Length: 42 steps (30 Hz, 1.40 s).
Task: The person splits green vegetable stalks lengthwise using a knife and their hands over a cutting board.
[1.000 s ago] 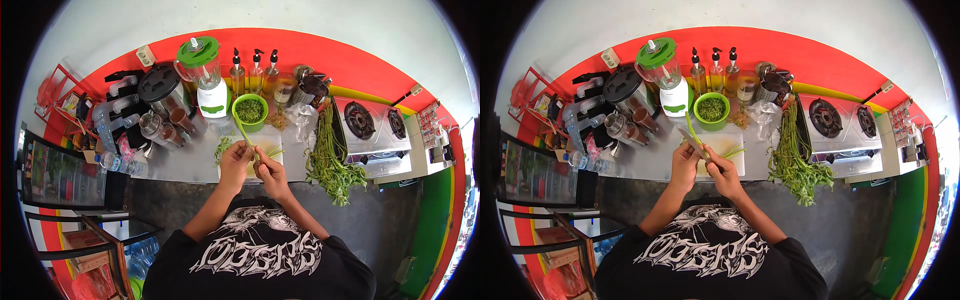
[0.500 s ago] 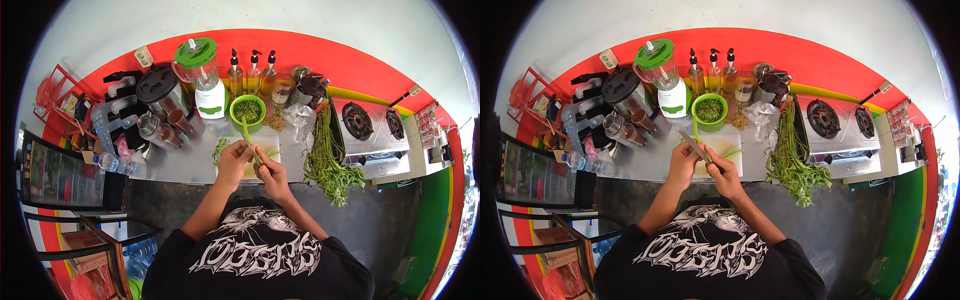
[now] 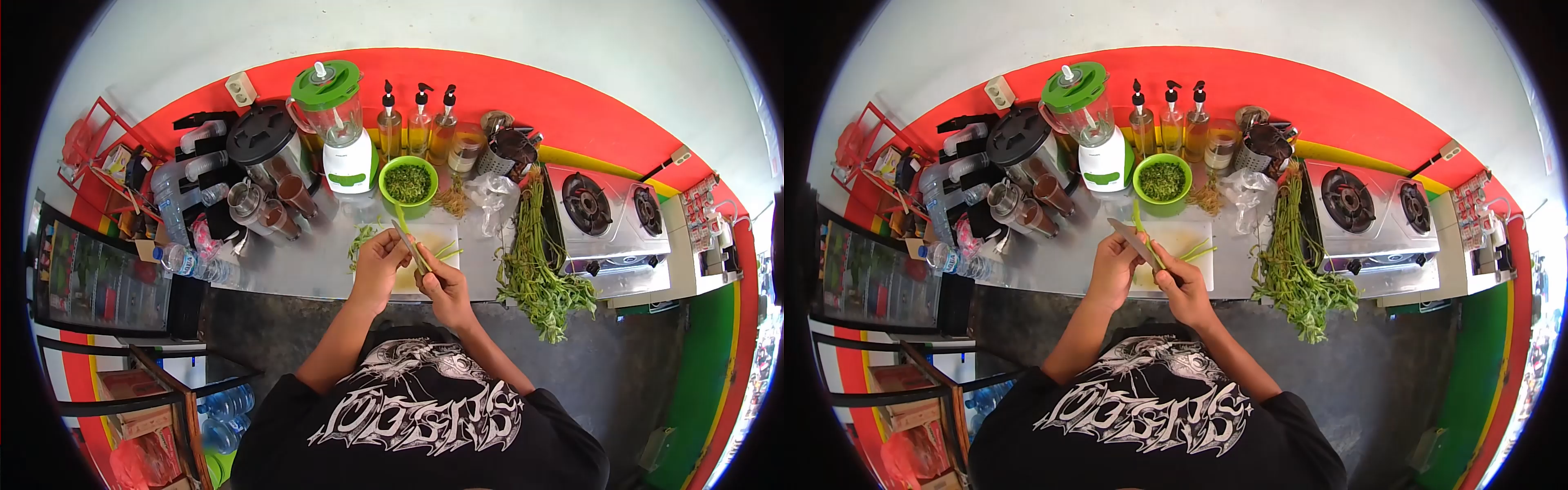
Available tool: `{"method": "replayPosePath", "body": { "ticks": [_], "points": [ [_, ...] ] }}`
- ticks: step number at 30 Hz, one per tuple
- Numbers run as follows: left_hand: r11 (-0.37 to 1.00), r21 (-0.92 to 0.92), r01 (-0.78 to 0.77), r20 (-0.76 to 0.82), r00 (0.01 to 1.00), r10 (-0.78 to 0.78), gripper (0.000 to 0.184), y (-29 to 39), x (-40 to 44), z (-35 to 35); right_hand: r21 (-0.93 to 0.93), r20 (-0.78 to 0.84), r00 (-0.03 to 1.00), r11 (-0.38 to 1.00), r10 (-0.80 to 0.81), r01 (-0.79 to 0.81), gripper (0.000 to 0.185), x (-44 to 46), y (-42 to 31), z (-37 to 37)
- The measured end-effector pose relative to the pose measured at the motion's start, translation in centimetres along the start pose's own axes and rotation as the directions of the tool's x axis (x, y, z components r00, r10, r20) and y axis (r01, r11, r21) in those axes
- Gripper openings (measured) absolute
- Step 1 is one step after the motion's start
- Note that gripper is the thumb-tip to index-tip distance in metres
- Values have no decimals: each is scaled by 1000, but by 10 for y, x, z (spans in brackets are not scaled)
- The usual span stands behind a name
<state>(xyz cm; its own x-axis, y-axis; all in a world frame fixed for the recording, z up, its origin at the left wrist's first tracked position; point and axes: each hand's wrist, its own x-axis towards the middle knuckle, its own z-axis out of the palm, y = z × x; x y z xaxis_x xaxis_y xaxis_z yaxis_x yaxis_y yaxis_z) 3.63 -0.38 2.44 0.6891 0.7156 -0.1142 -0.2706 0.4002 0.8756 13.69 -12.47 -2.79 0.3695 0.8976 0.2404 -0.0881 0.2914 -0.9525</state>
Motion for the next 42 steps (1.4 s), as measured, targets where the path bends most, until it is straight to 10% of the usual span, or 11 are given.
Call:
{"method": "replayPosePath", "body": {
  "ticks": [19,42],
  "points": [
    [978,-197,63,138,990,-36,16,-2,-5,-4,99,6,994,989,113,-113,56,4,-12,4],
    [999,42,32,67,997,-35,21,9,4,-15,-91,-8,998,994,61,-61,50,-1,-9,5]
  ]
}}
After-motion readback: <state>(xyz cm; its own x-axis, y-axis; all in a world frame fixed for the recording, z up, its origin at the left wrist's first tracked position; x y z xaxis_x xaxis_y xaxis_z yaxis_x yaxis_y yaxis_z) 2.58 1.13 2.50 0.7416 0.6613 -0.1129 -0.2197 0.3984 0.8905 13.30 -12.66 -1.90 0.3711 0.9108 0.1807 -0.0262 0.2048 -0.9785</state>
